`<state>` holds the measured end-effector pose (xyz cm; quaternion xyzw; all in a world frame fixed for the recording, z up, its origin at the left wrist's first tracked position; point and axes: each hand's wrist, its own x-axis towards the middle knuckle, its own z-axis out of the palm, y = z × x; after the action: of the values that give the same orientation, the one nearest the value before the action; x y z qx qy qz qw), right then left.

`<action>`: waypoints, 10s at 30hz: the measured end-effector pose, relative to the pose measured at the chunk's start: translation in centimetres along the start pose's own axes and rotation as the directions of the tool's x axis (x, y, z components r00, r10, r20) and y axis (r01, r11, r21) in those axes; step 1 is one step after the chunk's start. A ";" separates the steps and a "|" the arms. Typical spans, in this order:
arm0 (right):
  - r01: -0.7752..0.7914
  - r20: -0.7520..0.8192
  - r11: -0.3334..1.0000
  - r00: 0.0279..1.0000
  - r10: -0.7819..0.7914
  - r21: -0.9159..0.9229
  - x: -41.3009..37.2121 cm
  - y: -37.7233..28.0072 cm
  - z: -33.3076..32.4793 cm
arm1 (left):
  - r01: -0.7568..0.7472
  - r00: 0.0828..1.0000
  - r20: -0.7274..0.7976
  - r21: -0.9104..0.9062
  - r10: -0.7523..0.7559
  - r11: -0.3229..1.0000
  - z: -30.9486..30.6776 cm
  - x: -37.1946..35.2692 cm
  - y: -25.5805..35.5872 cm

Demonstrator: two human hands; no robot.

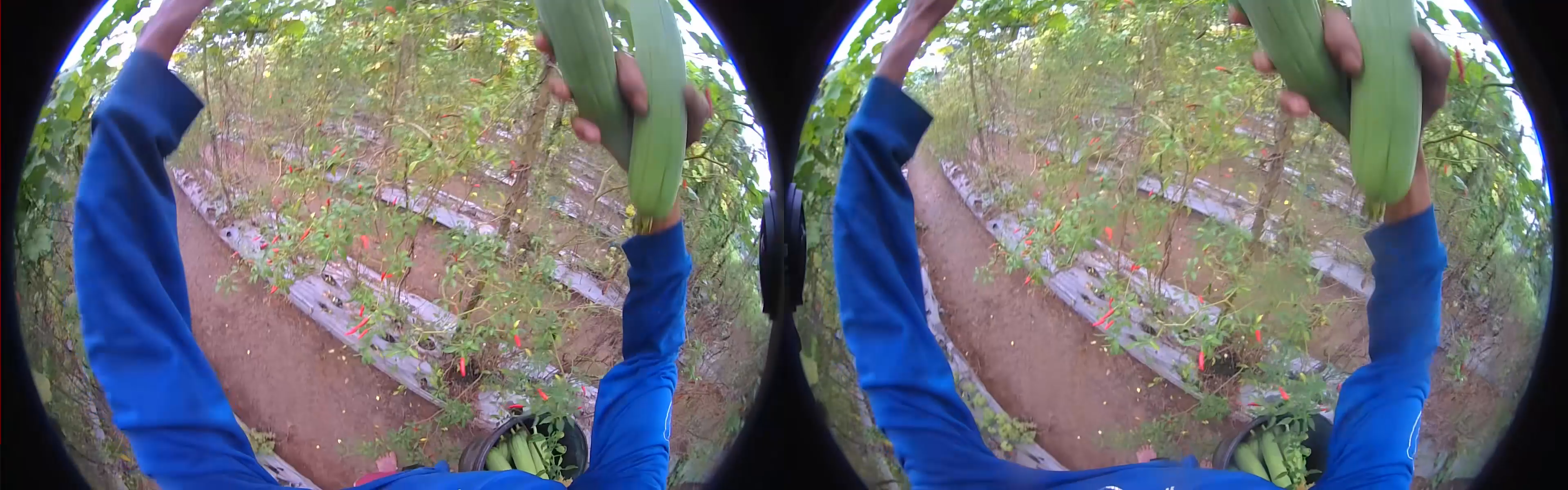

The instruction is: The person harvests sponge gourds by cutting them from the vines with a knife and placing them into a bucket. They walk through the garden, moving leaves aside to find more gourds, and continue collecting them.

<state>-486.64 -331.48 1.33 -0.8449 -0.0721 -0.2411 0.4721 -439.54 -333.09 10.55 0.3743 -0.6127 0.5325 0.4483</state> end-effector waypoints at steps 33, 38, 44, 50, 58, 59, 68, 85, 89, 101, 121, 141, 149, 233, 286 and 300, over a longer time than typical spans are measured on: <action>-0.838 0.059 0.107 0.163 0.985 0.535 -35.5 20.3 35.1 | 0.521 -0.811 0.387 0.134 -0.440 -0.843 -33.8 -86.7 38.5; -0.714 -0.099 0.455 0.481 0.871 0.533 -32.2 16.0 37.8 | 0.477 -0.857 0.274 0.101 -0.436 -0.873 -38.2 -85.7 38.0; -0.668 -0.107 0.493 0.531 0.841 0.558 -34.4 13.0 43.0 | 0.301 -0.946 0.204 0.260 -0.252 -0.918 -44.8 -86.8 43.4; -0.622 -0.106 0.475 0.535 0.838 0.622 -35.9 9.5 45.6 | 0.158 -0.980 0.162 0.298 -0.113 -0.942 -46.6 -89.9 48.5; -0.877 0.169 -0.316 -0.271 0.947 0.362 -35.2 6.4 44.6 | 0.129 -0.972 0.228 0.341 -0.051 -0.931 -46.6 -94.2 50.4; -0.801 0.211 -0.514 -0.469 0.857 0.306 -35.0 5.9 44.6 | 0.131 -0.969 0.245 0.348 -0.045 -0.928 -46.7 -95.0 50.2; -0.917 -0.100 -0.377 -0.366 0.925 -0.133 -42.9 6.5 47.5 | 0.300 -0.885 0.449 0.340 -0.127 -0.891 -45.9 -92.1 44.0; -0.753 -0.426 -0.657 -0.605 0.673 0.033 -27.9 6.5 44.6 | 0.127 -0.968 0.249 0.633 0.045 -0.764 -43.6 -92.1 34.1; -0.578 -0.513 -0.816 -0.699 0.498 -0.003 -25.4 6.8 43.8 | 0.146 -0.967 0.252 0.656 0.032 -0.741 -40.4 -94.7 30.3; -0.815 -0.876 -0.510 -0.008 0.483 -0.274 -32.2 22.5 47.3 | 0.321 -0.917 0.367 0.440 -0.158 -0.839 -31.2 -97.0 20.2; -0.574 -0.376 0.157 -0.287 0.881 0.804 -24.5 35.9 38.8 | 0.197 -0.976 0.161 0.379 -0.144 -0.904 -44.3 -93.3 22.1; -0.689 -0.609 0.280 -0.292 0.737 0.669 -25.2 29.0 39.8 | 0.229 -0.919 0.395 0.546 0.007 -0.806 -35.0 -96.6 23.0; -0.665 -0.640 0.148 -0.595 0.487 0.732 -32.5 23.9 44.6 | 0.300 -0.898 0.437 0.680 0.041 -0.668 -31.0 -95.1 23.5; -0.375 0.145 0.681 -0.804 -0.577 0.629 -133.4 -62.6 95.9 | 0.992 -0.097 -0.385 0.040 0.918 0.122 -54.1 -9.9 207.5; -0.257 0.543 0.885 -0.713 -0.444 0.387 -226.6 -131.5 93.1 | 0.989 -0.005 -0.692 0.102 0.722 0.104 -104.5 41.1 324.5; -0.086 0.456 0.894 -0.836 -0.305 0.441 -260.3 -148.8 103.3 | 0.967 -0.167 -0.565 0.064 0.808 0.245 -110.6 41.4 346.6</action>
<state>-730.91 -137.03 -54.21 -0.3870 -0.6600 0.6366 0.0972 -760.46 -170.10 -56.59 0.0594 0.5558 0.7072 0.4329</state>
